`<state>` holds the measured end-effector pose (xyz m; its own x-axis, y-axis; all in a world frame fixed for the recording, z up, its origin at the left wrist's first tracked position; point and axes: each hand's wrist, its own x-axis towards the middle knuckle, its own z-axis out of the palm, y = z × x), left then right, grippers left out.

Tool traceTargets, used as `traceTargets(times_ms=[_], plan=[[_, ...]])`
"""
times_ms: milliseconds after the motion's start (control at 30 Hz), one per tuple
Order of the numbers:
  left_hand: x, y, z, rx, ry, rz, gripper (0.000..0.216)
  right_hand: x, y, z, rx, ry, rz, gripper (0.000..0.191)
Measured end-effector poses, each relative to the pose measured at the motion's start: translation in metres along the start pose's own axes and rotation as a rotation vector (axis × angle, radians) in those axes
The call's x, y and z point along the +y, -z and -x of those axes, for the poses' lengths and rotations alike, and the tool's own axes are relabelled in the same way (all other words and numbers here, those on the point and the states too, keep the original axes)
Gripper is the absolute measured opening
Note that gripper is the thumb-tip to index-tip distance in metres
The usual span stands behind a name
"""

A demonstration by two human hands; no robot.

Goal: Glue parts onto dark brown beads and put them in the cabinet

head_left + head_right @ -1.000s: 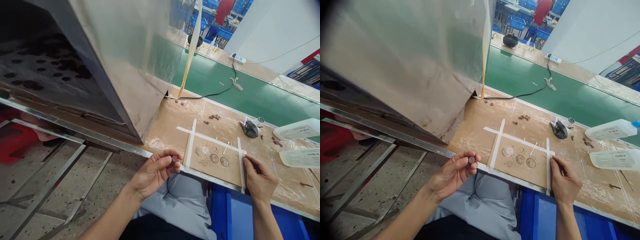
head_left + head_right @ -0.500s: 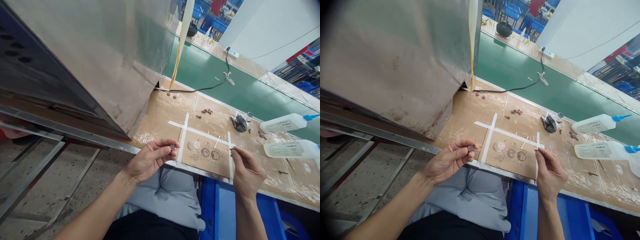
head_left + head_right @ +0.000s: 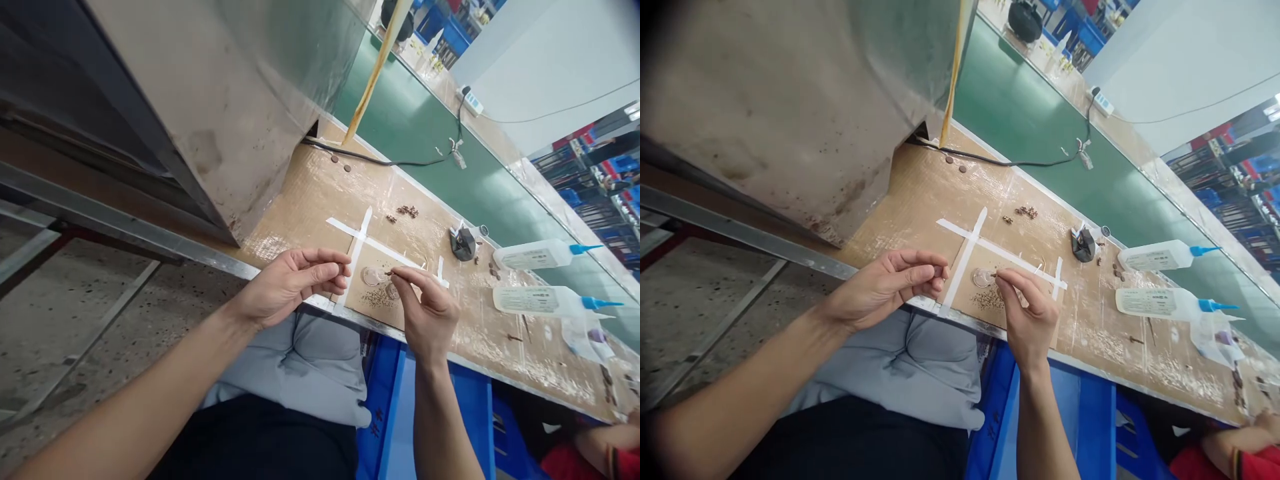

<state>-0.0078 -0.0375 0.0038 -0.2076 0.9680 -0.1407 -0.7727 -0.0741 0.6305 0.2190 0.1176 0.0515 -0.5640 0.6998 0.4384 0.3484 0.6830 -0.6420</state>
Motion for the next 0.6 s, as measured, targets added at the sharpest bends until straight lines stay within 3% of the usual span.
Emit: traceTargets(times_ms=[167,400,600], plan=[[-0.001,0.000,0.000,-0.030,0.015,-0.012,0.025,-0.004,0.000,0.001,-0.036,0.081,0.065,0.015],[-0.004,-0.001,-0.001,-0.009,-0.014,0.020,0.023,-0.010,-0.010,0.008,0.053,0.101,0.116,0.011],[-0.003,-0.003,0.001,-0.012,-0.007,0.007,0.025,-0.010,-0.014,0.010,0.041,0.147,0.152,0.013]])
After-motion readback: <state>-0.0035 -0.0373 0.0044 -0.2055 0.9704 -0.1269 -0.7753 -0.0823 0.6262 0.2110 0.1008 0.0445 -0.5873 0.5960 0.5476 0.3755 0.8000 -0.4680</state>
